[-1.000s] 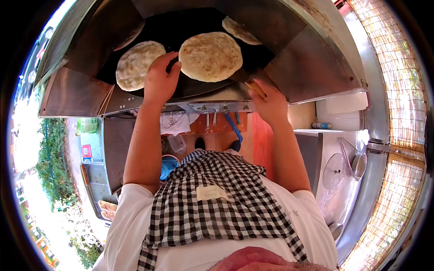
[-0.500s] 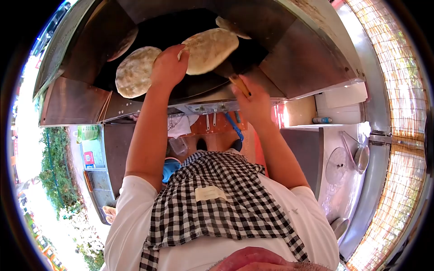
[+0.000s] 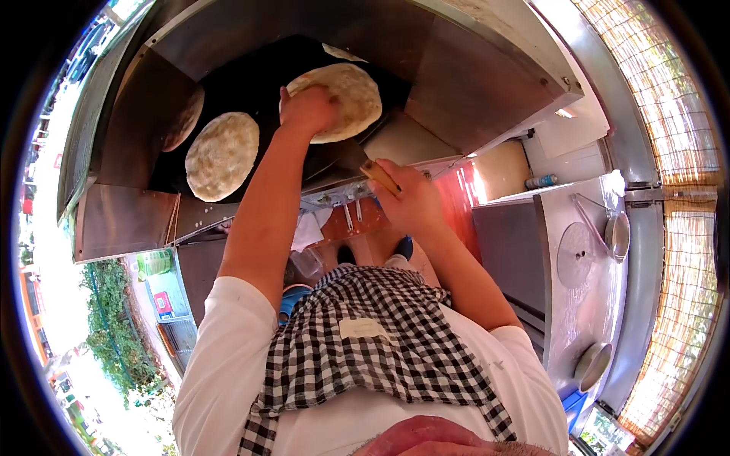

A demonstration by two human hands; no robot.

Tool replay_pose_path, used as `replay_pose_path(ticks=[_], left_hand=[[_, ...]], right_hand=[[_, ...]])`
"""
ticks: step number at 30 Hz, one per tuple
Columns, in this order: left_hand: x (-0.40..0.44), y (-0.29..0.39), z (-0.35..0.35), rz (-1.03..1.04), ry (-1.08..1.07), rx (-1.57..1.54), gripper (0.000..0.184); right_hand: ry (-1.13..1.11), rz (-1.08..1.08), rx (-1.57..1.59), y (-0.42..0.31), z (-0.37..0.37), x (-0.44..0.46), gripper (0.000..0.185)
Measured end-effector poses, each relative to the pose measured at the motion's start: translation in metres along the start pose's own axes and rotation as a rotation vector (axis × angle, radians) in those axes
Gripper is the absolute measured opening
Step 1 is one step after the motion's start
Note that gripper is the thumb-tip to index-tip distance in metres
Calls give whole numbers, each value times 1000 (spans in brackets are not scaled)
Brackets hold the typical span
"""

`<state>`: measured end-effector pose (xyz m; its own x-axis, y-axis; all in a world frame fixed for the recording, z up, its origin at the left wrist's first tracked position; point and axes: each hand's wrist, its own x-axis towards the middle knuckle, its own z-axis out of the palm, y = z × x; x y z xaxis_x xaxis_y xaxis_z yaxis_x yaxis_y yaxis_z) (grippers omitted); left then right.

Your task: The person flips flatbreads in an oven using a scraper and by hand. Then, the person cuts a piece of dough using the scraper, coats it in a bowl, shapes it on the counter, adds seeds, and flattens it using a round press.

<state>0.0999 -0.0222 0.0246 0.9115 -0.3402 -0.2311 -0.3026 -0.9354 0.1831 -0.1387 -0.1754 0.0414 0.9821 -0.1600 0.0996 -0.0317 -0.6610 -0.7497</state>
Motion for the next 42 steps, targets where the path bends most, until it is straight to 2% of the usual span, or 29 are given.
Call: replay_pose_path(ticks=[3,6,9,13,21,25,31,36,42], left_hand=[[12,8,8,86,89,0,51],[19,9,0,114,57,54,51],[5,7,-5,135,174,17,50],[-18,2,-9,36,245,-50,46],[-105,-56,1,102,663,-297,34],[-152,-115,9,-90,775,-213,33],[-200,-183,23,-356,741,-231,36],[-217,-187,20,-371,786,-302,37],[-229,-192,20,-400,778,-375,38]], right_hand=[[32,-25,-4,24,5,-14,41],[12,16,3,25,0,-18,43],[23,8,-3,30,0,-13,44],[30,-7,43,34,-8,-13,44],[-23,-34,52,26,-21,-14,43],[-64,-130,-35,16,-22,2,42],[-196,-209,-166,2,0,37,42],[-307,-212,-235,-25,29,67,44],[-242,-267,-223,-39,83,103,46]])
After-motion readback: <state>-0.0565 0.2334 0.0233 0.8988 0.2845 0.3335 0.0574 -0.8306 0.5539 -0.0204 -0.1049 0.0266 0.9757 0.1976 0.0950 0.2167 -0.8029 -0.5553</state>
